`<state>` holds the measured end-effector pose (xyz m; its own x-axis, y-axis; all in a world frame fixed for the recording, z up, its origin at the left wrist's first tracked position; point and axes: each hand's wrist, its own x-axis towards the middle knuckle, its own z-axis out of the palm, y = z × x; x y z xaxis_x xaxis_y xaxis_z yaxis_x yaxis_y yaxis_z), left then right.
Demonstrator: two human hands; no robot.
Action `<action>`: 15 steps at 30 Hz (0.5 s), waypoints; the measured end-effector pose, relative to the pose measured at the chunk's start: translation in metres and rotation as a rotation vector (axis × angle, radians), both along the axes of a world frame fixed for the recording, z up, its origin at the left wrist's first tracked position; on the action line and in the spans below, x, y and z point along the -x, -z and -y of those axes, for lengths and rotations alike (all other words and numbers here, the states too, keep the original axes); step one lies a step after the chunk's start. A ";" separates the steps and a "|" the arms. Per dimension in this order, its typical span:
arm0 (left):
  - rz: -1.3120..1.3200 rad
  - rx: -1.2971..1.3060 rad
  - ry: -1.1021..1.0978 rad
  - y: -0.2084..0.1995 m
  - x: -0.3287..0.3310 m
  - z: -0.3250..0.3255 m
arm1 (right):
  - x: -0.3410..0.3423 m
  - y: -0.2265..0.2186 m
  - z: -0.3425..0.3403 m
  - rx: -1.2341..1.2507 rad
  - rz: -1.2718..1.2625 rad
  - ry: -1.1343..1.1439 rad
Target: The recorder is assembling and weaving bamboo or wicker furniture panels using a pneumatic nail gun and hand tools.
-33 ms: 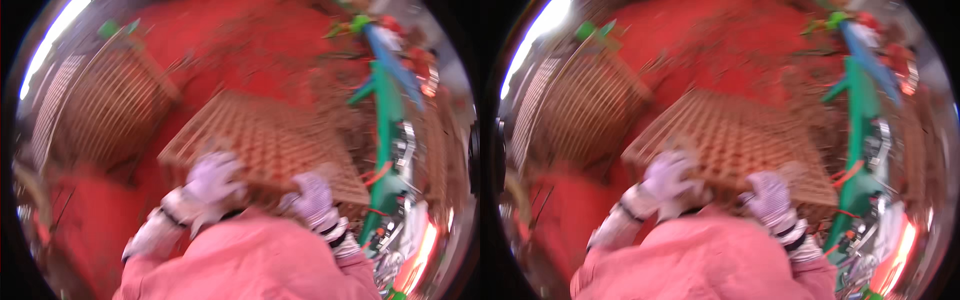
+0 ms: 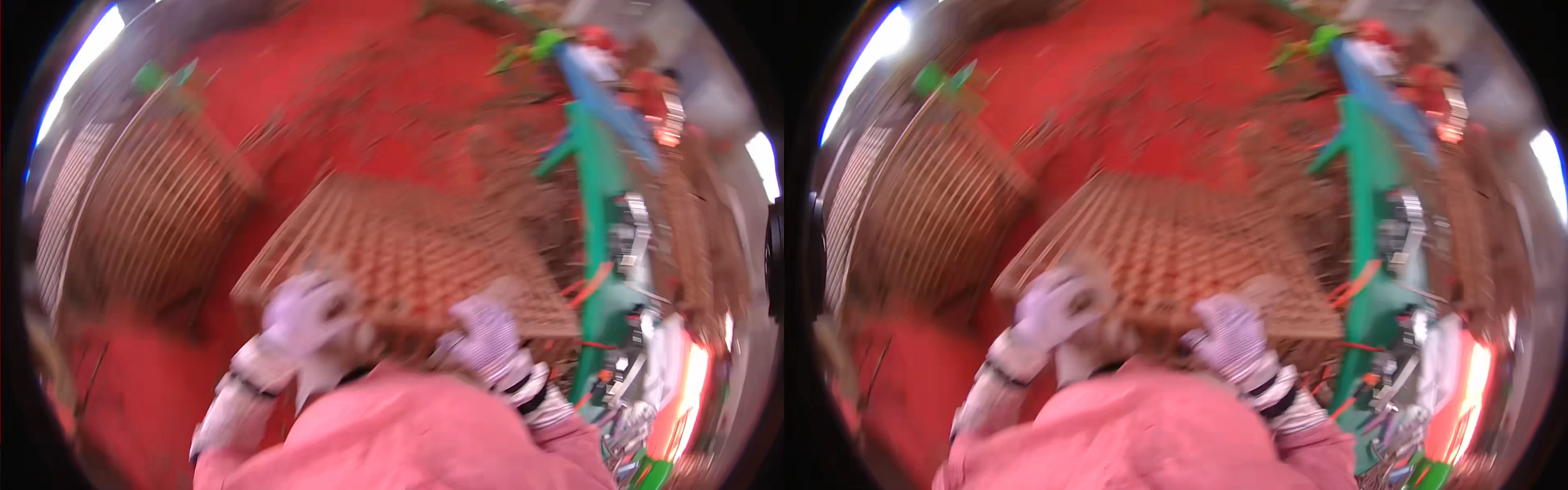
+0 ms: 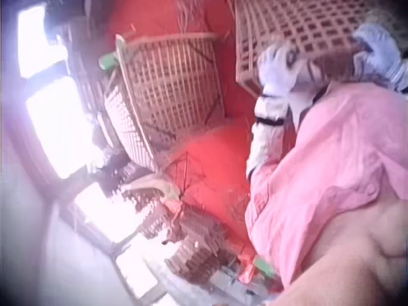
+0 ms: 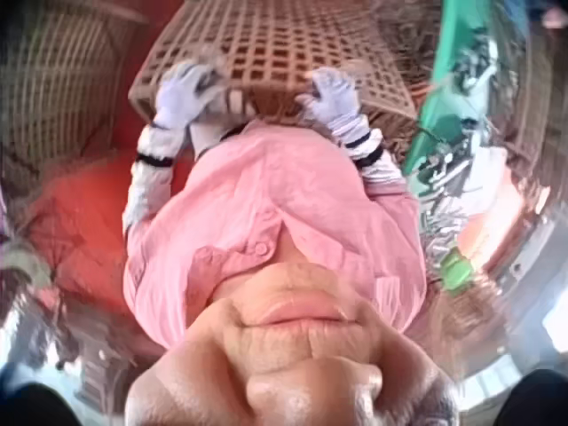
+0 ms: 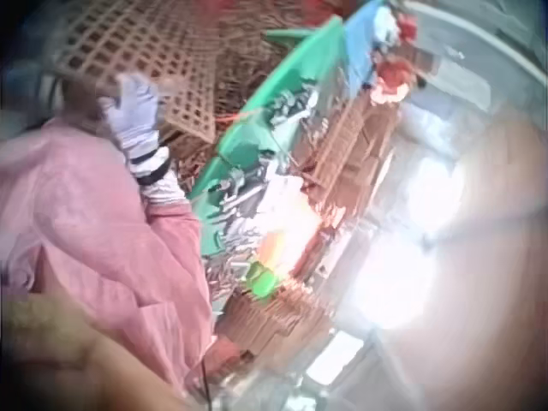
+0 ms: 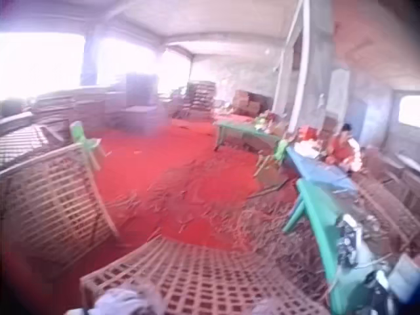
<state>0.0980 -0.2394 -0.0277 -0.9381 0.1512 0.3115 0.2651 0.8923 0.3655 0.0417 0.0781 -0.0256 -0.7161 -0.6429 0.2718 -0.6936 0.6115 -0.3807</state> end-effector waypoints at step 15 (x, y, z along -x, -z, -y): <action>-0.172 -0.073 0.165 -0.014 0.012 -0.050 | 0.011 -0.012 -0.068 -0.307 0.346 0.189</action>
<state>0.0856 -0.1894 -0.0140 -0.8350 0.2689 0.4801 0.4686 0.8048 0.3642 0.0308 0.1457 -0.0137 -0.8425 -0.5064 -0.1837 -0.4249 0.8343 -0.3514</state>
